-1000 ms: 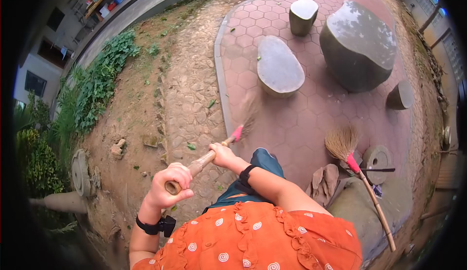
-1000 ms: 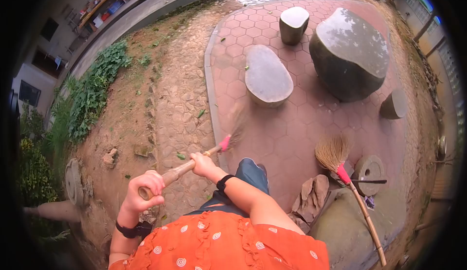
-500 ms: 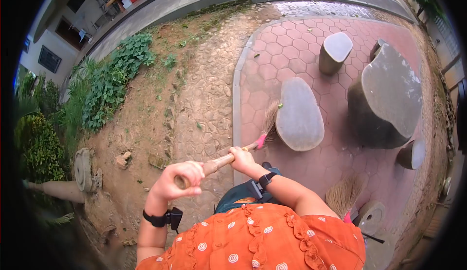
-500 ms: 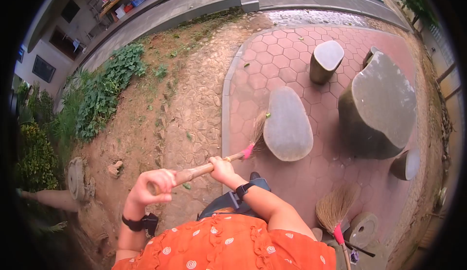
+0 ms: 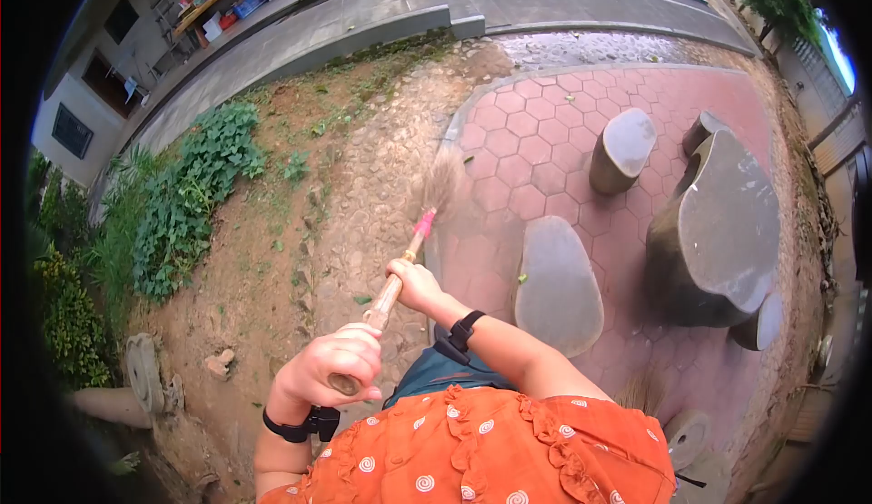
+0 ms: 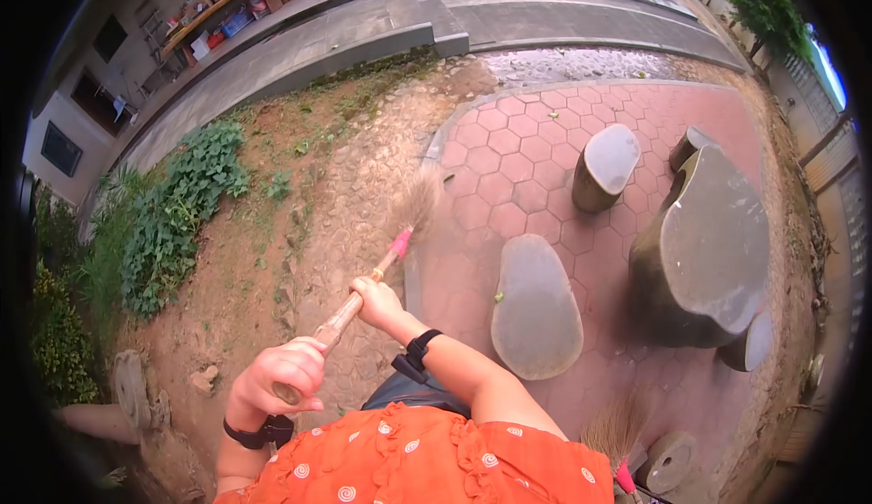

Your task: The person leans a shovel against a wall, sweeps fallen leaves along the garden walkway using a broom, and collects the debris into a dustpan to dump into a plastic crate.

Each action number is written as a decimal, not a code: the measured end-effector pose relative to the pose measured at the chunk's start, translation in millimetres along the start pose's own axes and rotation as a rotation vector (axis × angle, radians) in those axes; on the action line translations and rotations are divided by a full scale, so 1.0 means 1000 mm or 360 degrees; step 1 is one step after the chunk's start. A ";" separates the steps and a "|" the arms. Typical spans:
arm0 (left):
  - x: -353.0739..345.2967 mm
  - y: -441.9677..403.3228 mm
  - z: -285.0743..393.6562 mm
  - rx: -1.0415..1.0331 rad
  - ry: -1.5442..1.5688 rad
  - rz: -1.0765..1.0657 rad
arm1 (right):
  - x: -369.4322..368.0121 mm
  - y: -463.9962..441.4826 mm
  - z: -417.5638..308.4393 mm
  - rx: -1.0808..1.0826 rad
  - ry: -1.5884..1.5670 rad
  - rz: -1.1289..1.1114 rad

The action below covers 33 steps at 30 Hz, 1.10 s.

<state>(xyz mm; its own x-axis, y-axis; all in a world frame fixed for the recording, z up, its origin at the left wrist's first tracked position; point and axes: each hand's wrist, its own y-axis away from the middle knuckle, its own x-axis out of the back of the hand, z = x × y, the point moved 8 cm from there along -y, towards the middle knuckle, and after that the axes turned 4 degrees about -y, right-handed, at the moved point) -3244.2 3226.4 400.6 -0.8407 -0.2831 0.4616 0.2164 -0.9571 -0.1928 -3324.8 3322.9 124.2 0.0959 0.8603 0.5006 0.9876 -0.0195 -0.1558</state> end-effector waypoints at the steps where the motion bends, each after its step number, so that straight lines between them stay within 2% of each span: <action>1: 0.024 -0.007 -0.011 -0.0039 -0.0012 -0.0010 | 0.010 -0.012 0.004 -0.0050 0.0010 0.0069; 3: 0.061 -0.027 -0.045 0.0001 0.0254 -0.0047 | 0.024 -0.026 0.028 -0.0187 0.0072 0.0094; 5: 0.079 -0.058 -0.094 0.0015 0.0323 -0.0076 | 0.035 -0.033 0.087 -0.0429 0.0184 0.0153; 7: 0.086 -0.090 -0.161 0.0350 0.0580 0.0176 | 0.049 -0.040 0.144 -0.0725 0.0234 0.0045; 11: 0.118 -0.168 -0.213 0.0402 0.0589 0.0121 | 0.066 -0.110 0.202 -0.0629 0.0211 0.0002; 13: 0.137 -0.206 -0.216 0.0317 0.0403 -0.0009 | 0.080 -0.157 0.224 -0.0712 0.0109 -0.0002; 15: 0.138 -0.259 -0.226 0.0343 0.0239 -0.0102 | 0.104 -0.210 0.237 -0.0484 -0.0102 0.0103; 16: 0.133 -0.293 -0.226 0.0275 0.0036 -0.0192 | 0.122 -0.236 0.251 -0.0480 -0.0124 0.0136; 18: 0.125 -0.353 -0.231 0.0113 -0.0249 -0.0357 | 0.148 -0.284 0.269 -0.0342 -0.0320 -0.0012; 19: 0.132 -0.380 -0.234 0.0089 -0.0262 -0.0386 | 0.169 -0.307 0.276 -0.0341 -0.0317 0.0028; 21: 0.145 -0.429 -0.231 0.0073 -0.0263 -0.0451 | 0.207 -0.347 0.265 -0.0105 -0.0336 0.0029; 26: 0.207 -0.529 -0.228 -0.0037 -0.0272 -0.0463 | 0.301 -0.425 0.273 -0.0062 -0.0254 0.0139; 29: 0.227 -0.591 -0.251 -0.0121 -0.0232 -0.0507 | 0.361 -0.465 0.315 -0.0047 -0.0169 0.0255; 33: 0.236 -0.693 -0.315 -0.0279 -0.0263 -0.0688 | 0.464 -0.520 0.406 -0.0163 -0.0114 0.0592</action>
<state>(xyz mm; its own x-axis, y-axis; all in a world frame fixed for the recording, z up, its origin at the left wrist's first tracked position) -3749.2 3842.7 370.8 -0.7423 0.1178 0.6596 -0.2335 -0.9682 -0.0898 -3843.9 3939.4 91.5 0.4444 0.8184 0.3644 0.8946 -0.3843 -0.2278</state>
